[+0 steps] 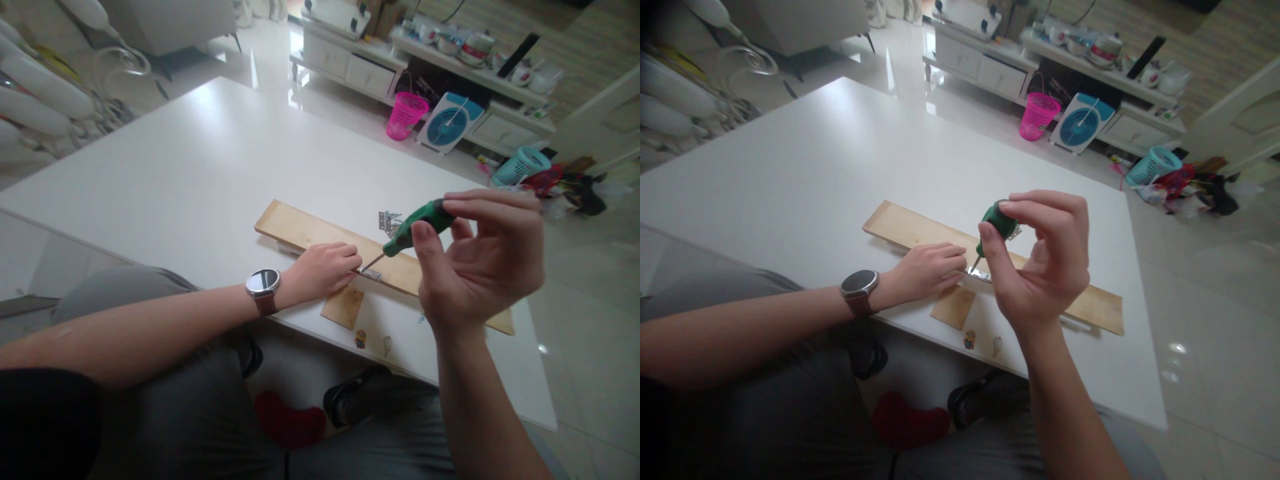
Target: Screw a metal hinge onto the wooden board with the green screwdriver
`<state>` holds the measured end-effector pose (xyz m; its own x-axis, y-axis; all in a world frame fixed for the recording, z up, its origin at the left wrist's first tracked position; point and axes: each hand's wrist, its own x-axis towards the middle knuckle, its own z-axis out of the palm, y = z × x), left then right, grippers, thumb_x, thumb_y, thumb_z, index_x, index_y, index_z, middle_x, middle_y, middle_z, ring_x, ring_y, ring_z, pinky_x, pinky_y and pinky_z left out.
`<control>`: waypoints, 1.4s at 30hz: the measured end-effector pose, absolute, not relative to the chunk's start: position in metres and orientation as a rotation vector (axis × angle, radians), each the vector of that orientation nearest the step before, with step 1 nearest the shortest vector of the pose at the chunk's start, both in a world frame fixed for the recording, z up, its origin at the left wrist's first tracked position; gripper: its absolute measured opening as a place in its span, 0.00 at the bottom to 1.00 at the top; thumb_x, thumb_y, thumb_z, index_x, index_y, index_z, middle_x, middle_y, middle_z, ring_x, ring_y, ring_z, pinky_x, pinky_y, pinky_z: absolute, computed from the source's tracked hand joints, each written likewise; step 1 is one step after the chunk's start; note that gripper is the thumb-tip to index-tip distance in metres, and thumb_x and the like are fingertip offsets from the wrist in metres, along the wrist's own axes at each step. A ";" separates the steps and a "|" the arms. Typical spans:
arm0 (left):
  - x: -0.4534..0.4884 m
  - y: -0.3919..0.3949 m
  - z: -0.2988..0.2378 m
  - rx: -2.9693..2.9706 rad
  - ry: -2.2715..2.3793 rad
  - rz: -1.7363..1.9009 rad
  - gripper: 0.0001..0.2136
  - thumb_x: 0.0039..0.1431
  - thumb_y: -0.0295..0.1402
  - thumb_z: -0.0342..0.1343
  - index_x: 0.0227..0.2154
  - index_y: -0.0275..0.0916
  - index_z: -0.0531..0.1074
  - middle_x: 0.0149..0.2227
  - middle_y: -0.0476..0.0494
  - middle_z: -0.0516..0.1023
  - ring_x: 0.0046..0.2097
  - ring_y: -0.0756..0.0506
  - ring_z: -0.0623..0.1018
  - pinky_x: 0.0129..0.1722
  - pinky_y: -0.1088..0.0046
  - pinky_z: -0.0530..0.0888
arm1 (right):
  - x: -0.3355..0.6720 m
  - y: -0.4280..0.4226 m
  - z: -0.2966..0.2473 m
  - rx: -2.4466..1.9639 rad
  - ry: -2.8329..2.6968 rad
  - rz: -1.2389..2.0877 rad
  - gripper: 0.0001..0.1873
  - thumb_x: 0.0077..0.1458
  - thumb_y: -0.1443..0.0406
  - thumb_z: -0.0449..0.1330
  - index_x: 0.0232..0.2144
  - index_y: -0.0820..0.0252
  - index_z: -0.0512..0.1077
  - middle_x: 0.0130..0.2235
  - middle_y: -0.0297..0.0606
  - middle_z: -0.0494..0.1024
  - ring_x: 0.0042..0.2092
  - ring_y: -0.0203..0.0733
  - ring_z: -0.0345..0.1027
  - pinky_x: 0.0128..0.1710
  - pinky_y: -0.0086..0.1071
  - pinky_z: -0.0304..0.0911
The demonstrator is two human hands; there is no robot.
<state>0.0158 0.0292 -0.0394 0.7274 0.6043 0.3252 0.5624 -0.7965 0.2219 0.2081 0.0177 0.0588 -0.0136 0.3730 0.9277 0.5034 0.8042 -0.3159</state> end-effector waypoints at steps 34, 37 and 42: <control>0.015 0.028 -0.039 2.810 0.955 0.541 0.06 0.75 0.29 0.54 0.42 0.39 0.75 0.46 0.43 0.81 0.45 0.43 0.80 0.41 0.66 0.72 | 0.208 0.013 0.060 -0.709 -1.660 -0.044 0.14 0.66 0.65 0.64 0.52 0.49 0.81 0.50 0.40 0.83 0.52 0.53 0.80 0.50 0.52 0.80; 0.015 0.029 -0.039 2.805 0.953 0.547 0.06 0.75 0.29 0.54 0.42 0.39 0.75 0.45 0.43 0.81 0.45 0.43 0.80 0.40 0.66 0.72 | 0.207 0.013 0.059 -0.686 -1.653 0.036 0.15 0.66 0.68 0.62 0.52 0.50 0.81 0.51 0.40 0.84 0.53 0.52 0.81 0.49 0.53 0.81; 0.015 0.029 -0.040 2.798 0.950 0.574 0.05 0.74 0.28 0.54 0.41 0.39 0.75 0.45 0.43 0.81 0.44 0.44 0.79 0.40 0.66 0.72 | 0.207 0.015 0.061 -0.728 -1.605 -0.118 0.12 0.60 0.67 0.70 0.46 0.50 0.82 0.43 0.38 0.81 0.46 0.47 0.78 0.42 0.45 0.78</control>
